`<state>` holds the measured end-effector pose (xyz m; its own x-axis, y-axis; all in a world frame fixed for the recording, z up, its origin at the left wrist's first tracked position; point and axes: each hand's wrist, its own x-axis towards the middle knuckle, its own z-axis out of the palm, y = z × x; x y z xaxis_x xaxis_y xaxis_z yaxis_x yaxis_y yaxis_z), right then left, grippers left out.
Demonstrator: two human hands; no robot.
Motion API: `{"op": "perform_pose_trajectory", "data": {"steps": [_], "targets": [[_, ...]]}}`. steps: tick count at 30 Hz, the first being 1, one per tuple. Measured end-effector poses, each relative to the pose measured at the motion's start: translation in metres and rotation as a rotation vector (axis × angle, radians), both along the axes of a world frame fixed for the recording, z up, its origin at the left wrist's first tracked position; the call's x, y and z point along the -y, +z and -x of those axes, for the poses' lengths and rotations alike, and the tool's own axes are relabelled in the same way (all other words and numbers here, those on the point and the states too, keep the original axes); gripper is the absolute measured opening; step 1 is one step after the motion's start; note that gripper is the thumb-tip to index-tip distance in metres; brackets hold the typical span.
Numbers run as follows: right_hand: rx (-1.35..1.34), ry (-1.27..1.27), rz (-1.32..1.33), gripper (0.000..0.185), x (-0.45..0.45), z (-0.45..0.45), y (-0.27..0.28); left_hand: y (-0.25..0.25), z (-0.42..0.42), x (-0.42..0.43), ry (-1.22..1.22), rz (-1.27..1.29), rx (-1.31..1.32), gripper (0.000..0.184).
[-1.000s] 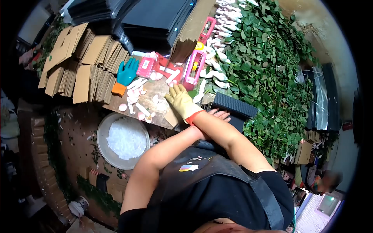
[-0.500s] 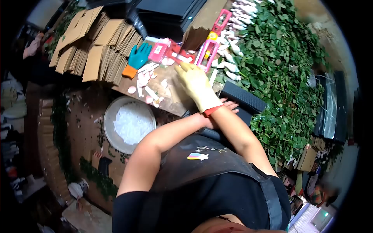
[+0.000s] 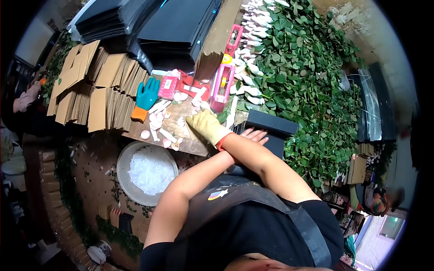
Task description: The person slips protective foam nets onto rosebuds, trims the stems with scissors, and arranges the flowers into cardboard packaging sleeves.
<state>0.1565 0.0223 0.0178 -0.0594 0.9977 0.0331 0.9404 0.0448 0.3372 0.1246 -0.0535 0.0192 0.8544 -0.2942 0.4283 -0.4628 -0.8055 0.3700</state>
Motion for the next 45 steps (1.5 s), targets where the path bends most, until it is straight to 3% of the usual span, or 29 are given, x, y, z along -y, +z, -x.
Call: {"op": "perform_pose_trajectory", "data": {"steps": [4, 7, 8, 10, 12, 13, 15, 16, 17, 19, 20, 21, 22, 23, 27, 30, 33, 36, 38, 40, 42, 44, 45], "targets": [[-0.188, -0.016, -0.010, 0.024, -0.005, -0.006, 0.011, -0.004, 0.001, 0.000, -0.009, -0.013, -0.014, 0.063], [-0.428, -0.038, 0.126, 0.022, -0.004, -0.018, 0.041, -0.003, 0.000, 0.001, -0.013, -0.028, -0.043, 0.066], [-0.525, -0.018, 0.012, 0.019, 0.002, -0.021, 0.057, 0.000, 0.002, 0.001, -0.027, 0.029, -0.076, 0.067], [-0.705, 0.025, -0.226, 0.015, 0.019, -0.034, 0.108, 0.005, 0.004, -0.001, -0.054, 0.141, -0.140, 0.068], [-1.130, -0.072, -0.441, 0.018, 0.066, -0.025, 0.190, -0.002, 0.005, 0.004, -0.069, 0.420, -0.113, 0.071], [-1.250, -0.215, -0.462, 0.016, 0.095, -0.020, 0.221, 0.016, 0.005, 0.000, -0.050, 0.350, -0.184, 0.074], [-1.582, -0.538, -0.549, 0.016, 0.150, -0.017, 0.231, 0.045, 0.012, -0.008, -0.032, 0.134, -0.308, 0.086], [-1.793, -0.718, -0.618, 0.017, 0.175, -0.018, 0.219, 0.012, 0.008, 0.000, -0.084, 0.207, -0.261, 0.077], [-1.900, -0.815, -0.656, 0.020, 0.196, -0.021, 0.200, 0.010, 0.000, 0.002, -0.203, 0.671, -0.550, 0.073], [-2.028, -1.053, -0.673, 0.009, 0.247, -0.030, 0.131, 0.046, 0.003, -0.005, -0.020, -0.115, -0.239, 0.065], [-2.126, -1.120, -0.657, 0.008, 0.268, -0.036, 0.103, 0.023, 0.003, -0.001, -0.089, 0.278, -0.284, 0.063], [-1.984, -1.180, -0.554, 0.014, 0.267, -0.037, 0.117, -0.001, 0.003, 0.004, -0.189, 0.666, -0.299, 0.062], [-1.863, -1.279, -0.425, 0.019, 0.263, -0.042, 0.136, 0.023, 0.006, -0.010, -0.087, 0.004, -0.077, 0.060], [-1.901, -1.256, -0.374, 0.022, 0.263, -0.047, 0.134, 0.030, 0.007, -0.009, -0.047, 0.040, 0.000, 0.051], [-1.845, -1.244, -0.143, 0.030, 0.258, -0.061, 0.117, 0.035, 0.007, -0.020, -0.091, 0.115, -0.145, 0.051], [-1.543, -1.214, -0.009, 0.040, 0.251, -0.060, 0.138, 0.048, 0.025, -0.054, -0.079, 0.061, -0.119, 0.050], [-1.339, -1.252, 0.137, 0.047, 0.236, -0.058, 0.169, 0.055, 0.051, -0.070, 0.116, 0.156, 0.016, 0.038], [-1.354, -1.253, 0.220, 0.049, 0.237, -0.063, 0.168, 0.107, 0.040, -0.046, -0.031, 0.185, 0.007, 0.037], [-1.212, -1.168, 0.244, 0.050, 0.240, -0.067, 0.171, 0.090, 0.041, -0.026, 0.035, 0.108, -0.204, 0.025], [-0.929, -0.797, 0.226, 0.048, 0.247, -0.078, 0.165, 0.093, 0.039, -0.022, 0.079, 0.096, -0.184, 0.019], [-1.396, -0.954, 0.401, 0.046, 0.249, -0.104, 0.216, 0.101, 0.037, -0.020, 0.083, 0.103, -0.237, 0.017], [-1.689, -0.931, -0.023, 0.039, 0.255, -0.139, 0.205, 0.101, 0.038, -0.017, 0.105, 0.100, -0.265, 0.019], [-1.647, -0.984, -0.193, 0.039, 0.248, -0.168, 0.214, 0.101, 0.038, -0.016, 0.102, 0.091, -0.256, 0.019]]}}
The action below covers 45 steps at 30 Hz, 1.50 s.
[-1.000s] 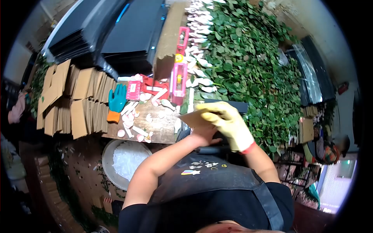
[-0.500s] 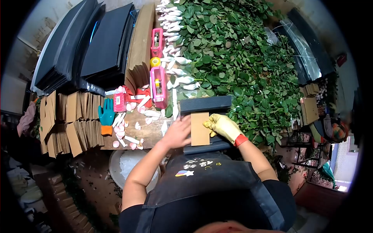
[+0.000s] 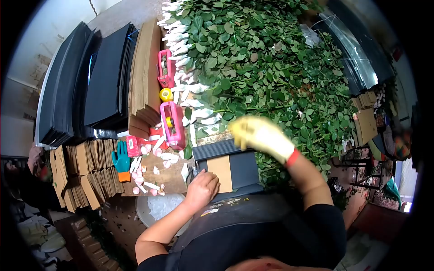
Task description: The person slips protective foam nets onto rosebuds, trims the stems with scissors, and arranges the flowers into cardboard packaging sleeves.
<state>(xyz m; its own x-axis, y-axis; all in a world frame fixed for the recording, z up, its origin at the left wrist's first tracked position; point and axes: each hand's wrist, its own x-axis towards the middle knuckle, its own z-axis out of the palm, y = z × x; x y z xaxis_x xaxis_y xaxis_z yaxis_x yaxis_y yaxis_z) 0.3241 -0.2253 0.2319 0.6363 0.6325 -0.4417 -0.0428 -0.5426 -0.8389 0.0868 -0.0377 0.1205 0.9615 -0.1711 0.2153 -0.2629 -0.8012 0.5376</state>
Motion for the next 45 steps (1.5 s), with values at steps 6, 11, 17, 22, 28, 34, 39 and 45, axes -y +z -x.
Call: {"op": "perform_pose_trajectory", "data": {"steps": [6, 11, 17, 22, 28, 34, 39, 45], "targets": [[1.253, 0.003, 0.403, 0.032, -0.026, -0.200, -0.159, 0.006, -0.010, -0.002, -0.026, 0.001, -0.059, 0.017], [1.094, 0.247, 0.611, 0.032, -0.034, -0.233, -0.162, -0.001, -0.009, -0.004, -0.014, 0.020, -0.102, 0.018], [1.449, 0.058, -0.118, 0.043, 0.007, -0.146, -0.004, -0.006, -0.003, -0.006, -0.014, 0.069, -0.106, 0.023], [1.245, 0.566, 0.042, 0.030, 0.059, -0.024, 0.072, 0.008, -0.006, -0.024, -0.138, 0.153, -0.238, 0.062], [0.950, 0.556, 0.633, 0.006, 0.137, 0.077, 0.015, -0.006, -0.002, -0.030, -0.133, 0.274, -0.292, 0.102], [0.835, 0.143, 0.423, 0.007, 0.155, 0.125, -0.054, -0.018, 0.008, -0.026, -0.147, 0.213, -0.188, 0.041], [0.629, 0.176, 0.307, 0.029, 0.172, 0.122, -0.095, -0.019, 0.013, -0.024, -0.154, 0.212, -0.201, 0.034], [0.410, 0.433, 0.354, 0.052, 0.160, -0.010, 0.023, -0.021, 0.014, -0.028, -0.190, 0.200, -0.235, 0.027]]}}
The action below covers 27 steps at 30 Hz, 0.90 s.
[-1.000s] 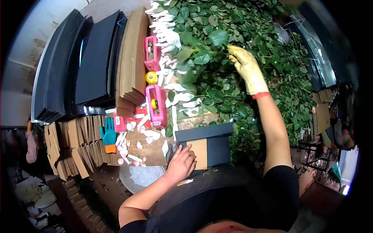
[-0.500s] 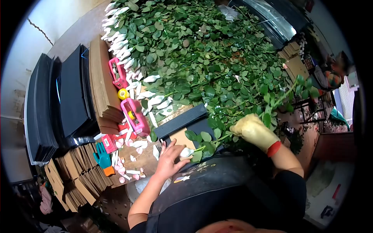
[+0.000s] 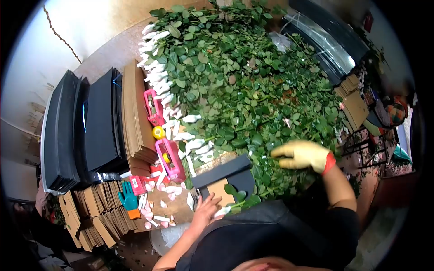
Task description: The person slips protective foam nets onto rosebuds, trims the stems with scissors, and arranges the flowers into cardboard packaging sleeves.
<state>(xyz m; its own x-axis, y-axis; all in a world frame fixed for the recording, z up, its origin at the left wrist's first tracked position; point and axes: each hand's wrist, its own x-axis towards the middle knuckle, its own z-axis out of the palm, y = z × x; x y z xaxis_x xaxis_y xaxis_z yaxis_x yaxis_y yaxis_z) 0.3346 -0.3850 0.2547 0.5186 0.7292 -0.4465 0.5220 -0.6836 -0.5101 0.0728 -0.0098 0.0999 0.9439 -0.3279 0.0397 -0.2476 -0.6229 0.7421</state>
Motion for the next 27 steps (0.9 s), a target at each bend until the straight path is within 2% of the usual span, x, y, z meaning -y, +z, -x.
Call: {"op": "perform_pose_trajectory", "data": {"steps": [3, 7, 8, 10, 11, 12, 13, 14, 16, 18, 20, 22, 23, 24, 26, 27], "targets": [[0.270, 0.014, -0.017, 0.063, -0.038, -0.107, 0.014, -0.009, 0.005, -0.003, -0.028, -0.009, -0.044, 0.025], [0.745, -0.159, -0.144, 0.081, -0.107, -0.266, -0.015, -0.041, 0.021, -0.006, -0.048, -0.045, -0.129, 0.027], [0.836, -0.193, -0.079, 0.087, -0.135, -0.302, -0.007, -0.037, 0.023, -0.003, -0.041, -0.043, -0.153, 0.035], [1.235, -0.134, -0.058, 0.097, -0.181, -0.374, -0.003, -0.039, 0.027, -0.002, -0.084, -0.110, -0.157, 0.046], [1.343, -0.119, -0.003, 0.102, -0.204, -0.397, 0.009, -0.059, 0.039, 0.001, 0.054, 0.344, -0.423, 0.050], [1.441, -0.163, 0.124, 0.108, -0.228, -0.417, 0.018, -0.062, 0.039, -0.001, 0.098, 0.406, -0.484, 0.050], [1.520, -0.184, 0.273, 0.115, -0.248, -0.440, 0.024, -0.058, 0.034, -0.001, 0.086, 0.298, -0.452, 0.049], [1.468, -0.235, 0.384, 0.129, -0.269, -0.464, 0.028, -0.048, 0.028, -0.002, 0.044, 0.108, -0.375, 0.049], [1.366, -0.311, 0.493, 0.140, -0.299, -0.477, 0.047, -0.042, 0.021, -0.003, 0.056, 0.055, -0.369, 0.049], [1.400, -0.303, 0.408, 0.145, -0.307, -0.505, 0.033, -0.041, 0.019, -0.002, 0.075, 0.046, -0.387, 0.049], [1.508, -0.249, 0.468, 0.120, -0.308, -0.540, -0.004, -0.043, 0.023, 0.003, 0.099, 0.047, -0.413, 0.049], [1.313, -0.204, 0.555, 0.104, -0.316, -0.539, -0.027, -0.044, 0.023, 0.004, 0.109, 0.061, -0.429, 0.049], [1.325, -0.191, 0.552, 0.095, -0.314, -0.539, -0.032, -0.043, 0.024, 0.004, 0.108, 0.063, -0.431, 0.049], [1.465, -0.211, 0.414, 0.077, -0.305, -0.542, -0.047, -0.044, 0.024, 0.004, 0.109, 0.065, -0.435, 0.049], [1.346, -0.373, 0.168, 0.050, -0.297, -0.531, -0.053, -0.043, 0.024, 0.004, 0.104, 0.065, -0.437, 0.049], [1.437, -0.371, 0.047, 0.025, -0.292, -0.524, -0.052, -0.043, 0.024, 0.004, 0.101, 0.063, -0.434, 0.049]]}}
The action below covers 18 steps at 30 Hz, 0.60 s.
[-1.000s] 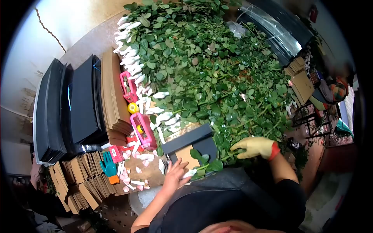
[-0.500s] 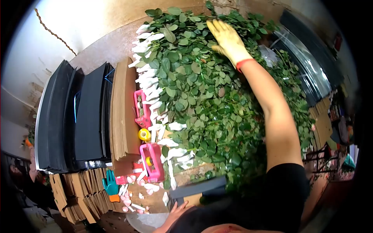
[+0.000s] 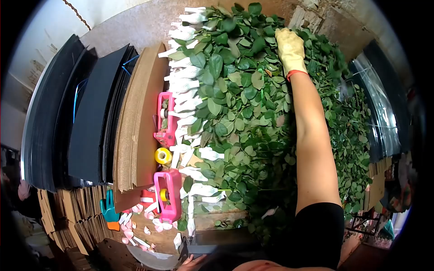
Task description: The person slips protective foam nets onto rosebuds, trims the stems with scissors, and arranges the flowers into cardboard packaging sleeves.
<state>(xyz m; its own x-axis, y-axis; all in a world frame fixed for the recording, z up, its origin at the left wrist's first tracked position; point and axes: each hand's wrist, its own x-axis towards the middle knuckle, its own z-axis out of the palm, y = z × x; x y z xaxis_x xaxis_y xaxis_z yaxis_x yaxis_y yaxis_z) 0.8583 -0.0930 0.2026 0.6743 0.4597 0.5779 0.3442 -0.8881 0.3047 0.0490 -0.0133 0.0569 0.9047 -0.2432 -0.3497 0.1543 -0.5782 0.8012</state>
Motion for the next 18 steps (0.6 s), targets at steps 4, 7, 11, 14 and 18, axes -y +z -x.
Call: {"op": "perform_pose_trajectory", "data": {"steps": [4, 7, 11, 14, 18], "targets": [[0.005, 0.114, 0.052, 0.029, 0.026, 0.039, 0.033, 0.001, 0.000, -0.001, -0.023, -0.006, 0.017, 0.049], [0.199, 0.380, -0.021, 0.028, 0.066, 0.104, 0.036, 0.002, -0.001, -0.002, -0.042, -0.007, 0.032, 0.049], [-0.091, 0.243, 0.088, 0.029, 0.107, 0.244, 0.026, 0.006, 0.000, -0.004, -0.084, -0.021, 0.051, 0.049], [-0.711, -0.011, 0.477, 0.031, 0.116, 0.293, -0.011, 0.012, 0.002, -0.002, -0.109, -0.050, 0.080, 0.049], [-0.815, 0.360, 0.175, 0.045, 0.176, 0.327, -0.105, 0.024, -0.003, -0.004, -0.120, -0.104, 0.215, 0.035]]}}
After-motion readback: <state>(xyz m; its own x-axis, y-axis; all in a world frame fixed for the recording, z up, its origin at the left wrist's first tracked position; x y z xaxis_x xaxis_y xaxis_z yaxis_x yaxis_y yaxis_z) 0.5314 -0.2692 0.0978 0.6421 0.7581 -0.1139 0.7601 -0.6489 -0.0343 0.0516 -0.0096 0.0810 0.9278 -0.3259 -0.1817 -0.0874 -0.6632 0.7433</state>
